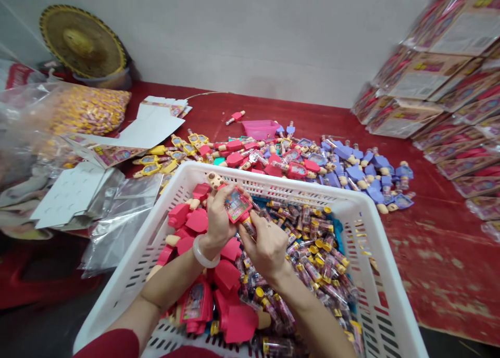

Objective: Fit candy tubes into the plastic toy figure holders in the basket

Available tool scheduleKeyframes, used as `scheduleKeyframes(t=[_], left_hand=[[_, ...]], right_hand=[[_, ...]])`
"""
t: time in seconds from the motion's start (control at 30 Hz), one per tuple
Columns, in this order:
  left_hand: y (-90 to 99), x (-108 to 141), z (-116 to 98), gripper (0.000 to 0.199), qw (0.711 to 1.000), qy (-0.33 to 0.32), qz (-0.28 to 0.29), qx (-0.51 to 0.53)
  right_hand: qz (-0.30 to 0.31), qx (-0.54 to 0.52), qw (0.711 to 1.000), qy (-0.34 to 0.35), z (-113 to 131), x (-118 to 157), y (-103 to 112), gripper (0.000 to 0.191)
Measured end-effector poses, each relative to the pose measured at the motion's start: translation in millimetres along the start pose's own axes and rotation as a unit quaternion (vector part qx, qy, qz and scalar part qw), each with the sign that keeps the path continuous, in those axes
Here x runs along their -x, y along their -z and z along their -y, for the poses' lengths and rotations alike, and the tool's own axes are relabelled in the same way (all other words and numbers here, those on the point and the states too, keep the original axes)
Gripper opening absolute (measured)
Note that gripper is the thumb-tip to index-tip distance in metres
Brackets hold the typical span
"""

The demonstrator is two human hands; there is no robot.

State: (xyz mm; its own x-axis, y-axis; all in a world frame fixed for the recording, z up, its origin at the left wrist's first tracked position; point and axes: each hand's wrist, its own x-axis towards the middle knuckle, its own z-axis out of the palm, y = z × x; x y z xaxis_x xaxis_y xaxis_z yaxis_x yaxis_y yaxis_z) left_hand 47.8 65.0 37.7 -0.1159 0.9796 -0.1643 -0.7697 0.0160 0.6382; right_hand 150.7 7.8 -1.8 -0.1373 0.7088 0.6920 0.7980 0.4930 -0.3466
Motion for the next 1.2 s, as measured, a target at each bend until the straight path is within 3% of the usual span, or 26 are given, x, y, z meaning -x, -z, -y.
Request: scheduleKeyframes(t=[0.1, 0.17, 0.2, 0.3, 0.33, 0.37, 0.4, 0.43, 0.47, 0.53, 0.57, 0.6, 0.63, 0.67, 0.7, 0.77, 0.8, 0.83, 0.87, 0.97, 1.0, 1.03, 1.07, 1.1, 1.13, 1.2], left_hand=[[-0.9, 0, 0, 0.013, 1.0, -0.013, 0.003, -0.013], [-1.4, 0, -1, 0.014, 1.0, -0.017, 0.011, -0.018], [-1.4, 0, -1, 0.015, 1.0, -0.018, 0.016, -0.018], [1.4, -4, -4, 0.018, 0.999, -0.012, 0.04, -0.018], [3.5, -6, -5, 0.018, 0.999, -0.005, 0.049, -0.017], [6.1, -9, -5, 0.018, 0.998, 0.003, 0.055, -0.016], [9.0, -12, -6, 0.018, 0.998, 0.011, 0.057, -0.015], [11.8, -16, -6, 0.017, 0.998, 0.014, 0.052, -0.016], [14.4, -19, -6, 0.017, 0.999, 0.01, 0.041, -0.018], [17.7, -24, -7, 0.015, 1.0, -0.012, 0.013, -0.026], [18.4, -25, -7, 0.014, 0.999, -0.02, 0.006, -0.027], [18.5, -25, -8, 0.013, 0.999, -0.021, 0.01, -0.023], [18.2, -24, -10, 0.012, 1.0, -0.014, 0.024, -0.014], [17.7, -22, -12, 0.012, 0.999, -0.002, 0.045, -0.003], [17.2, -20, -15, 0.012, 0.998, 0.01, 0.068, 0.008], [16.5, -17, -20, 0.013, 0.994, 0.023, 0.105, 0.019], [16.6, -17, -22, 0.013, 0.993, 0.027, 0.114, 0.016], [17.1, -18, -23, 0.014, 0.993, 0.027, 0.115, 0.01], [17.8, -20, -23, 0.014, 0.994, 0.021, 0.104, 0.002], [20.4, -28, -20, 0.013, 0.999, -0.02, 0.035, -0.013], [21.1, -29, -20, 0.013, 0.999, -0.029, 0.025, -0.01], [21.7, -29, -19, 0.013, 0.999, -0.027, 0.031, -0.005], [22.0, -29, -20, 0.012, 0.998, -0.014, 0.055, 0.002], [22.1, -27, -21, 0.012, 0.996, 0.003, 0.088, 0.007], [22.2, -26, -23, 0.012, 0.992, 0.019, 0.121, 0.011], [22.0, -22, -27, 0.013, 0.985, 0.034, 0.169, 0.009]], right_hand=[[0.023, -0.116, 0.986, -0.116, 1, 0, -4, 0.024], [0.049, -0.273, 0.927, -0.252, 3, -1, -6, 0.02], [0.067, -0.366, 0.871, -0.321, 4, -2, -7, 0.02], [0.162, -0.598, 0.645, -0.448, 4, -5, -14, 0.034], [0.199, -0.639, 0.584, -0.459, 3, -6, -16, 0.038], [0.234, -0.66, 0.546, -0.46, 2, -8, -18, 0.042], [0.26, -0.66, 0.54, -0.454, 1, -9, -19, 0.045], [0.268, -0.637, 0.571, -0.443, 0, -11, -20, 0.045], [0.258, -0.593, 0.633, -0.426, 0, -12, -19, 0.043], [0.19, -0.454, 0.787, -0.371, 1, -13, -16, 0.037], [0.152, -0.384, 0.844, -0.342, 2, -13, -15, 0.036], [0.124, -0.34, 0.874, -0.323, 4, -12, -14, 0.037], [0.118, -0.337, 0.877, -0.32, 6, -10, -14, 0.035], [0.134, -0.376, 0.855, -0.333, 7, -8, -16, 0.033], [0.165, -0.443, 0.808, -0.352, 8, -7, -18, 0.035], [0.234, -0.584, 0.676, -0.384, 9, -5, -24, 0.047], [0.257, -0.625, 0.626, -0.389, 9, -6, -27, 0.052], [0.266, -0.635, 0.612, -0.388, 9, -7, -29, 0.053], [0.257, -0.615, 0.639, -0.384, 8, -8, -31, 0.051], [0.149, -0.43, 0.824, -0.337, 6, -11, -31, 0.038], [0.118, -0.372, 0.864, -0.318, 5, -11, -31, 0.037], [0.103, -0.347, 0.88, -0.307, 6, -10, -30, 0.037], [0.11, -0.365, 0.871, -0.311, 7, -9, -30, 0.036], [0.135, -0.421, 0.836, -0.326, 8, -7, -30, 0.036], [0.174, -0.498, 0.776, -0.346, 10, -5, -30, 0.039], [0.251, -0.645, 0.615, -0.377, 13, -2, -31, 0.047]])
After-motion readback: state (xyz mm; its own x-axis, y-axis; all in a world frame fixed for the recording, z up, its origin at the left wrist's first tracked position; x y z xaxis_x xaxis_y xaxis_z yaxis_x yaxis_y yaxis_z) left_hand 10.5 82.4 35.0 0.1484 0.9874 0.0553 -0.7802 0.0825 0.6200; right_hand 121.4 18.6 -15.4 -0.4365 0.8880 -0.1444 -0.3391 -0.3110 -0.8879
